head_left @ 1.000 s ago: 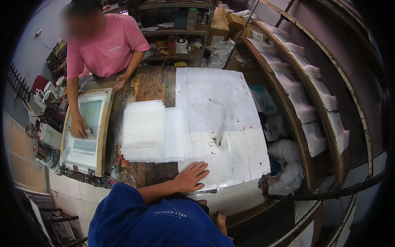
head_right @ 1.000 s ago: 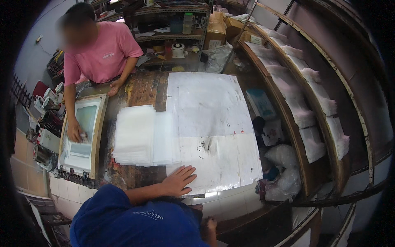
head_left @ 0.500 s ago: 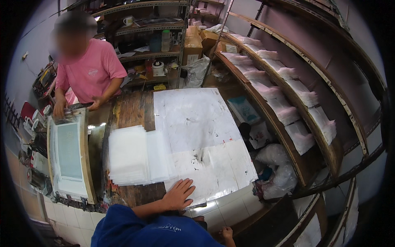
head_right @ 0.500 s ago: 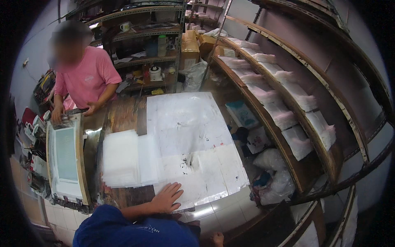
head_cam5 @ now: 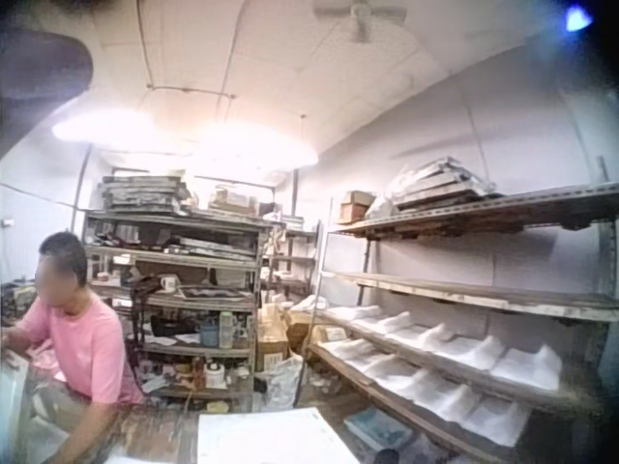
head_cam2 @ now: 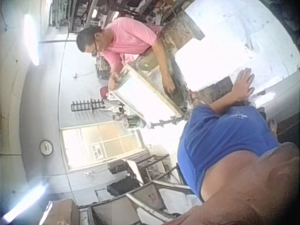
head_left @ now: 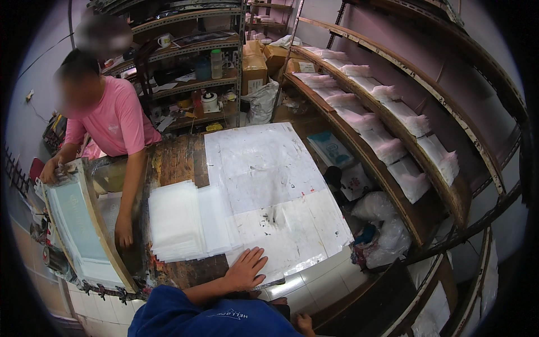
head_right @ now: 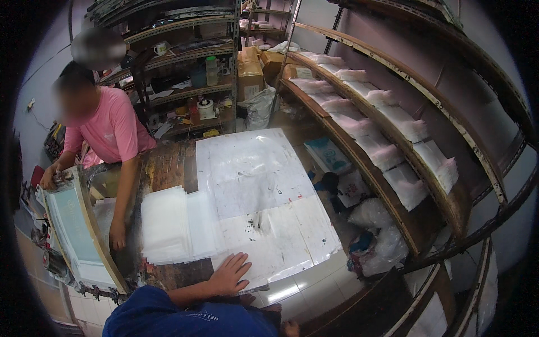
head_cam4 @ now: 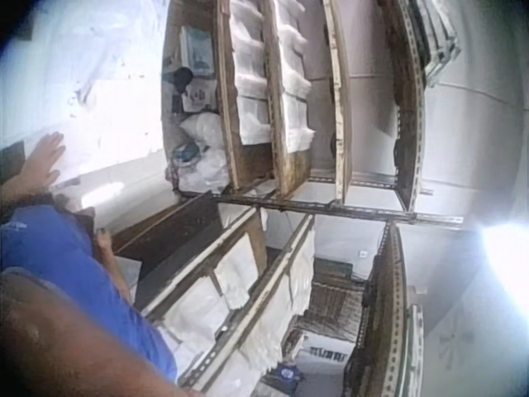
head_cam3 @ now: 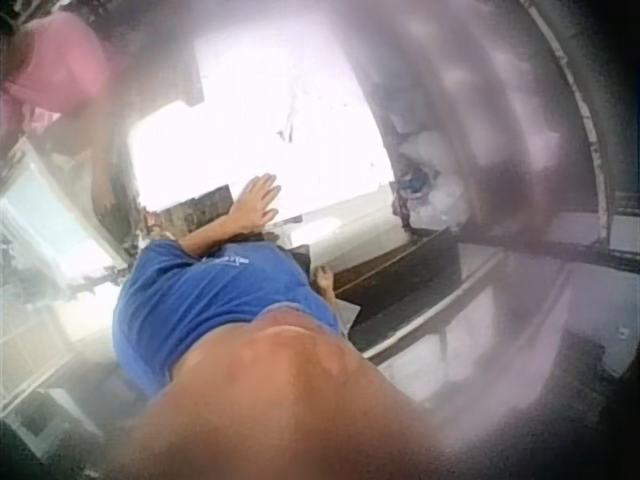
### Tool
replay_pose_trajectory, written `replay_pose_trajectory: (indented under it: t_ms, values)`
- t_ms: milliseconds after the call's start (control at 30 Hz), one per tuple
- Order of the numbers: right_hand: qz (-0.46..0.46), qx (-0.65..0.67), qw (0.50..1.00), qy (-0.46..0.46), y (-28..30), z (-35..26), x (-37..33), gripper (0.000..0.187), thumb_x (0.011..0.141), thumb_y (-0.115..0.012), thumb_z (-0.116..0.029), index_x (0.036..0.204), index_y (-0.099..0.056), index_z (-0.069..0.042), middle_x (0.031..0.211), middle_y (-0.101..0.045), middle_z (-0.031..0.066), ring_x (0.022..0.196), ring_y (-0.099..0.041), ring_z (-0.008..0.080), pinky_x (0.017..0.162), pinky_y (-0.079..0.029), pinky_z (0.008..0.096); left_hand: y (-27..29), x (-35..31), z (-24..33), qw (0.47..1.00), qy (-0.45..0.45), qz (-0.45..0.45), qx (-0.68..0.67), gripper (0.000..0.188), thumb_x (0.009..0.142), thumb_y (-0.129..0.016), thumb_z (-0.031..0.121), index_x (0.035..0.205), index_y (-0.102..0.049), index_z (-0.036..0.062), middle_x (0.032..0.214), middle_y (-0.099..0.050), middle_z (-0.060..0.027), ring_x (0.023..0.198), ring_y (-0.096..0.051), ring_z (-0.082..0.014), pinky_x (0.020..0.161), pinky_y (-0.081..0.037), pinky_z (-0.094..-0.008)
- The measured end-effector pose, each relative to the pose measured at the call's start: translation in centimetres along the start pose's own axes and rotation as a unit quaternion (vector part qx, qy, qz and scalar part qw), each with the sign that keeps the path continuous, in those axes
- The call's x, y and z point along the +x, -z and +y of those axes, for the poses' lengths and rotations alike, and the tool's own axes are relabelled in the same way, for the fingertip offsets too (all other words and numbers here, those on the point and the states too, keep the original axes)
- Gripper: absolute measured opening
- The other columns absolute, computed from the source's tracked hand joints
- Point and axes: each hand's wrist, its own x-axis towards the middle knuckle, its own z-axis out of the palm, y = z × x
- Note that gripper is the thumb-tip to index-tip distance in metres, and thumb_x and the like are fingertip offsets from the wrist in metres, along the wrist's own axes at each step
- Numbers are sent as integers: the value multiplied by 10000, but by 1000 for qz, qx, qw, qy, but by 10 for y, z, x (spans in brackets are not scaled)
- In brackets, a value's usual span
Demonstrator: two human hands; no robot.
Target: The person repeatedly picks up white foam sheets and plastic-wrapped packages from a table and places them onto nearby metal shelves. The person handles the items one at a time, stacking them in rows on the shelves.
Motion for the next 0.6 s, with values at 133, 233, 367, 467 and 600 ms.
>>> replay_pose_trajectory:
  t_ms: [133,233,367,467,600]
  values:
    - [-33,95,991,-85,5,12,5,363,882,-626,-256,988,-642,90,903,-697,197,801,-685,253,760,-528,357,1,-2,0,1000,3,-3,0,592,873,-591,348,1333,-477,-7,1438,-382,-255,1364,-329,-376,1143,-231,-494]
    - [-30,68,991,-115,23,-5,-2,372,880,-625,-267,989,-648,87,909,-695,200,803,-684,259,768,-525,355,-2,-2,0,1000,7,-2,-1,589,877,-587,346,1334,-475,-8,1444,-377,-254,1368,-323,-373,1144,-228,-494]
    - [-21,-7,997,-72,24,-4,7,381,884,-604,-266,1023,-638,88,904,-694,194,798,-684,249,756,-525,346,-2,-1,-1,1000,3,-5,3,590,876,-587,347,1332,-476,-11,1449,-375,-251,1372,-321,-370,1143,-228,-496]
    - [-7,-49,998,-32,20,-10,11,362,897,-575,-237,1071,-626,77,869,-700,177,799,-686,230,747,-527,337,-2,-1,-1,1000,2,-4,5,587,876,-588,346,1330,-478,-11,1450,-374,-248,1374,-319,-369,1143,-229,-496]
    - [-35,76,992,-96,23,-45,3,368,888,-578,-244,1069,-632,72,855,-705,167,789,-687,223,741,-532,337,-5,-5,-2,1000,3,3,7,582,880,-584,344,1331,-478,-8,1447,-379,-249,1371,-323,-371,1140,-237,-497]
